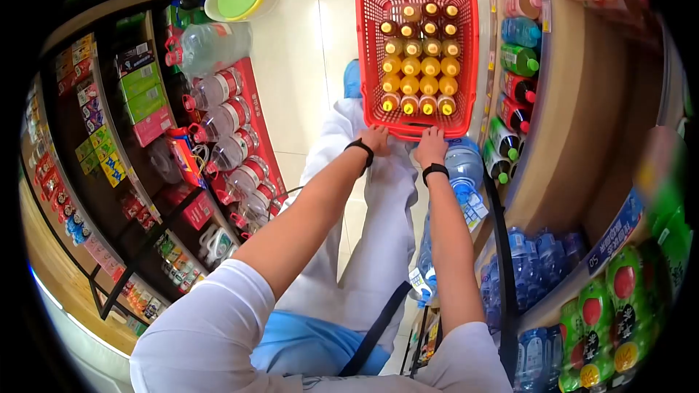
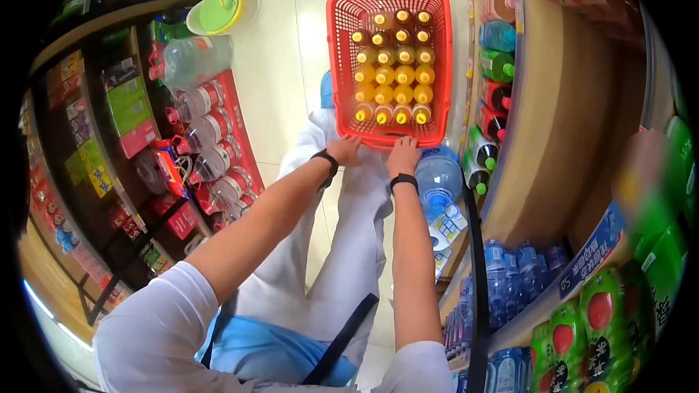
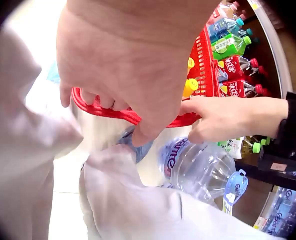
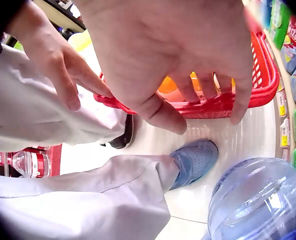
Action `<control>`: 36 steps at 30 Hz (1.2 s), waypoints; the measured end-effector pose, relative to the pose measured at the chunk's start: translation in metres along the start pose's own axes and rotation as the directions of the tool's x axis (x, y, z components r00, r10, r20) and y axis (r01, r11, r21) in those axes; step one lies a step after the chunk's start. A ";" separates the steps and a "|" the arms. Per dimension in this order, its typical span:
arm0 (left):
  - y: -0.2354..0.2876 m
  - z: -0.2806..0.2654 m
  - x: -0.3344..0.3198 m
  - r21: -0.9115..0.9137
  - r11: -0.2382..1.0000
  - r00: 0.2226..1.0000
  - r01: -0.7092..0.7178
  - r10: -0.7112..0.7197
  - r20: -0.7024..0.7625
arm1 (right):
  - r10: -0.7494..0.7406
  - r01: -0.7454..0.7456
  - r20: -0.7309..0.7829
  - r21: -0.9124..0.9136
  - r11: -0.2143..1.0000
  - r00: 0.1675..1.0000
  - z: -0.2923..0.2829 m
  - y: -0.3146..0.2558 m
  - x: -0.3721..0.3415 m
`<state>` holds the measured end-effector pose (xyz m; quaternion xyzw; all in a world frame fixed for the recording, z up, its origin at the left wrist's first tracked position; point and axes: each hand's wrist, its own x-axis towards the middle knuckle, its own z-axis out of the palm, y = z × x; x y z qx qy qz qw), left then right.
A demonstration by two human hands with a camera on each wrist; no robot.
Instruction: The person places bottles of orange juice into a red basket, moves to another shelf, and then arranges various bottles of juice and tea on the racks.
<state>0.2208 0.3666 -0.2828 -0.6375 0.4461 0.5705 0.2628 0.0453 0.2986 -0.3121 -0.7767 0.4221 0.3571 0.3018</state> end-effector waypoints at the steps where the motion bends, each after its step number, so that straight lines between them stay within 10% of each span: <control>1: 0.004 -0.002 -0.007 0.009 1.000 1.000 0.009 -0.010 0.023 | 0.018 -0.019 0.022 0.007 1.000 1.000 -0.003 -0.002 -0.003; 7: -0.038 0.053 0.052 -0.059 0.987 0.984 -0.148 0.141 -0.110 | 0.084 -0.070 -0.072 0.177 0.982 0.994 0.015 0.007 0.003; 12: -0.021 -0.044 0.004 -0.397 0.908 0.986 -0.135 0.085 -0.142 | 0.189 -0.100 -0.135 0.488 0.867 0.973 -0.012 0.012 -0.007; 16: -0.025 -0.117 -0.007 -0.242 0.968 0.978 -0.058 0.006 -0.210 | 0.254 -0.192 0.024 0.724 0.662 0.967 -0.033 0.003 -0.004; 22: -0.037 -0.206 0.017 -0.257 0.966 0.933 -0.022 -0.073 -0.353 | 0.219 -0.055 -0.163 0.669 0.741 0.962 -0.091 -0.007 0.047; 27: -0.035 -0.255 0.084 -0.213 0.938 0.697 -0.274 0.041 -0.716 | 0.224 0.146 -0.536 0.562 0.814 0.814 -0.192 -0.031 0.140; 36: -0.023 -0.297 0.154 -0.085 0.846 0.732 -0.526 0.400 -0.551 | 0.137 -0.035 -0.284 0.338 0.941 0.949 -0.239 -0.043 0.247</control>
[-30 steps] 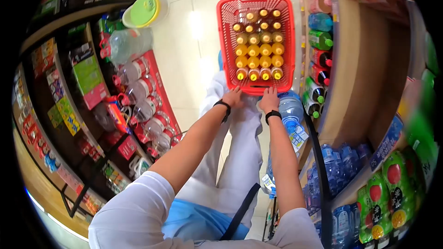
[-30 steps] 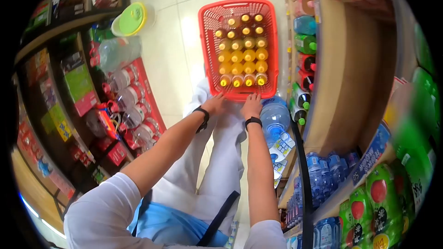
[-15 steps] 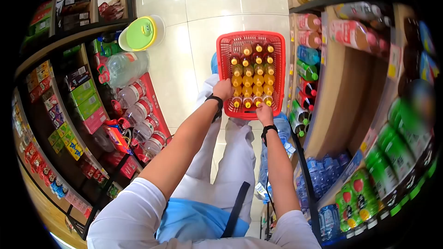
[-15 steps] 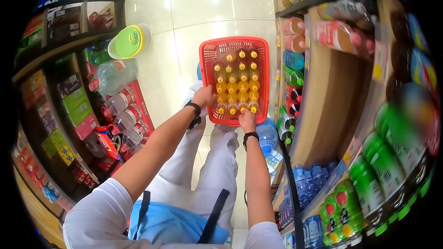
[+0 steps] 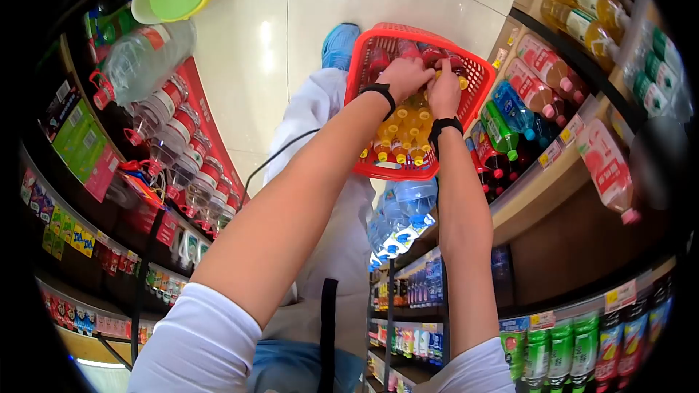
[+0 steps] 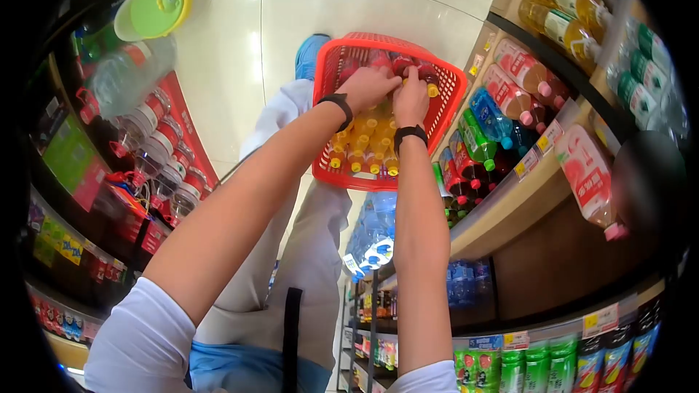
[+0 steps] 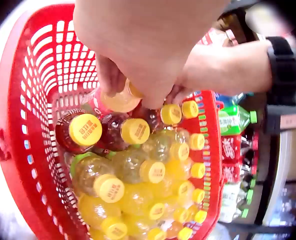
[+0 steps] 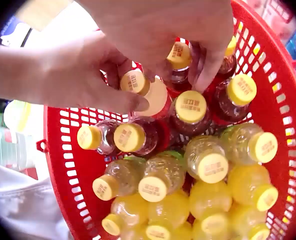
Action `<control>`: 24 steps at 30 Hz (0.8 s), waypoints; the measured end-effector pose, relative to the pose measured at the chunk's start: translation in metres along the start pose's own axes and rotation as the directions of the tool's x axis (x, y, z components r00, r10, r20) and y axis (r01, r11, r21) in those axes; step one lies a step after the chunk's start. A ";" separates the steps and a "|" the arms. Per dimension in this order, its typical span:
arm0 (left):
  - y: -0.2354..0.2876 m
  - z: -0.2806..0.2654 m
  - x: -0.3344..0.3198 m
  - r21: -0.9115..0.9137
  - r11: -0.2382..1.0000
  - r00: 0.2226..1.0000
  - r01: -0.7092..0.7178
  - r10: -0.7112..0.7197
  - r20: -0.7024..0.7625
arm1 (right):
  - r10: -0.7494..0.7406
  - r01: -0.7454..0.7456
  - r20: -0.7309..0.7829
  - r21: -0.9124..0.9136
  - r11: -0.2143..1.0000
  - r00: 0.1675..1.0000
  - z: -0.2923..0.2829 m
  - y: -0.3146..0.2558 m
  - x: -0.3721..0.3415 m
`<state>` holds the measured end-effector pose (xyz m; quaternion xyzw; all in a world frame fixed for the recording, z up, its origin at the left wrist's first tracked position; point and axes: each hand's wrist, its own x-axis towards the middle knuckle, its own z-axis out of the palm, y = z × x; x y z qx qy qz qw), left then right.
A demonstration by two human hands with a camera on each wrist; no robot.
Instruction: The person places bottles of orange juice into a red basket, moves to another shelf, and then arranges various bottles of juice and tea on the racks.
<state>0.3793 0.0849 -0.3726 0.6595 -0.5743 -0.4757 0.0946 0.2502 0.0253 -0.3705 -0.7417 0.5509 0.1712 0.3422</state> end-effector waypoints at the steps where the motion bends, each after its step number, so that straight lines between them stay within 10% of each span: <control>1: -0.002 0.003 0.001 0.093 0.994 0.998 -0.055 0.059 -0.037 | 0.005 -0.005 -0.013 0.001 1.000 1.000 0.003 0.000 0.002; 10: 0.019 -0.013 -0.036 0.122 0.932 0.914 -0.342 0.360 -0.185 | -0.022 0.036 -0.146 0.099 0.994 0.989 -0.043 -0.013 -0.044; 24: 0.243 -0.197 -0.122 0.207 0.676 0.681 -0.708 0.730 -0.054 | 0.579 -0.145 -0.363 0.745 0.650 0.730 -0.245 -0.043 -0.264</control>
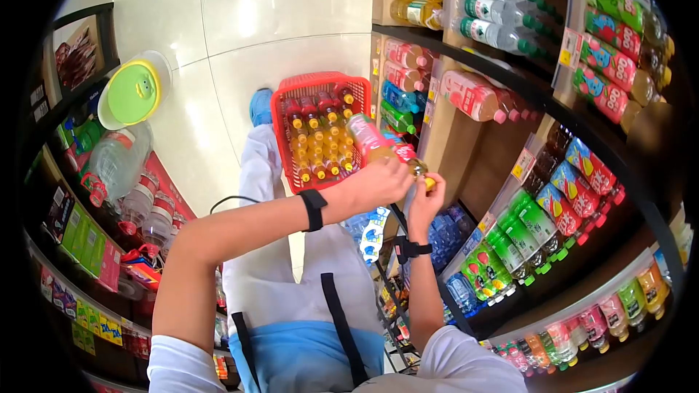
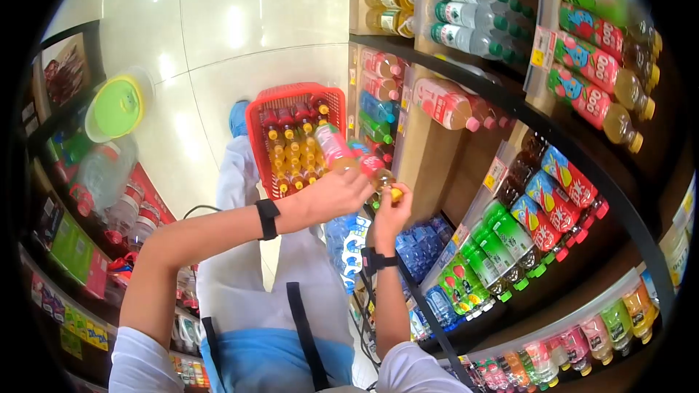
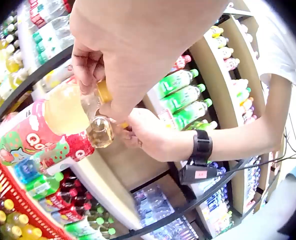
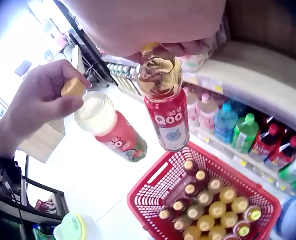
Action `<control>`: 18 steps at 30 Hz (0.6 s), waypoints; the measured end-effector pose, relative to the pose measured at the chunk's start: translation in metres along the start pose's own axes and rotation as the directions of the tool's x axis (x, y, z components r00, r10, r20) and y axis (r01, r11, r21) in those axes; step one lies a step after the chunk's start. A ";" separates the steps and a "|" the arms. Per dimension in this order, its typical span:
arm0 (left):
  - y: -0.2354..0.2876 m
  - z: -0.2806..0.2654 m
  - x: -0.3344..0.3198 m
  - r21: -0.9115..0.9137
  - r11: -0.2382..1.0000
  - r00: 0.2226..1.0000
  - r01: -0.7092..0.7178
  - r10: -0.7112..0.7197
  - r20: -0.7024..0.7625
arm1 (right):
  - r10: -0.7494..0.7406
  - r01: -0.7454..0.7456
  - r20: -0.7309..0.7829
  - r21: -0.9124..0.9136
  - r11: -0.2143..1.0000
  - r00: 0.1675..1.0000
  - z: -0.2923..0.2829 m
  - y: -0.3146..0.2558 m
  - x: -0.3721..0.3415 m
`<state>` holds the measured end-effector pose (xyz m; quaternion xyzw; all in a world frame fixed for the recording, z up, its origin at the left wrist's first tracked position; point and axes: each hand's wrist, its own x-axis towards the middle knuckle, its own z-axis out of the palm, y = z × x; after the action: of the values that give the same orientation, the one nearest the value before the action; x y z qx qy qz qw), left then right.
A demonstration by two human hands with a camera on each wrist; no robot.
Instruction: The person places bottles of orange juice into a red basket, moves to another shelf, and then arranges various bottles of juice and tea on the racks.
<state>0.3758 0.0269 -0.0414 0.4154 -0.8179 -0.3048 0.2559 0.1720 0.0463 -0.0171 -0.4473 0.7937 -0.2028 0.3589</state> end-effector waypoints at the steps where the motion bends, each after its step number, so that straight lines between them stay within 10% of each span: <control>1: 0.011 -0.001 0.014 -0.031 1.000 0.997 0.004 -0.006 -0.074 | -0.071 0.069 -0.037 -0.039 0.997 0.997 -0.015 -0.002 -0.003; 7: 0.047 0.029 0.092 -0.176 0.981 0.964 -0.080 0.032 -0.264 | -0.262 0.185 -0.203 -0.335 0.924 0.943 -0.087 0.031 0.008; 18: 0.100 0.137 0.208 -0.106 0.988 0.894 0.108 -0.144 -0.424 | -0.369 0.350 -0.161 -0.134 0.927 0.915 -0.125 0.106 0.080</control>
<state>0.1231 -0.0607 -0.0297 0.5140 -0.6999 -0.2540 0.4261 -0.0084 0.0328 -0.0338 -0.5828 0.7368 -0.2650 0.2175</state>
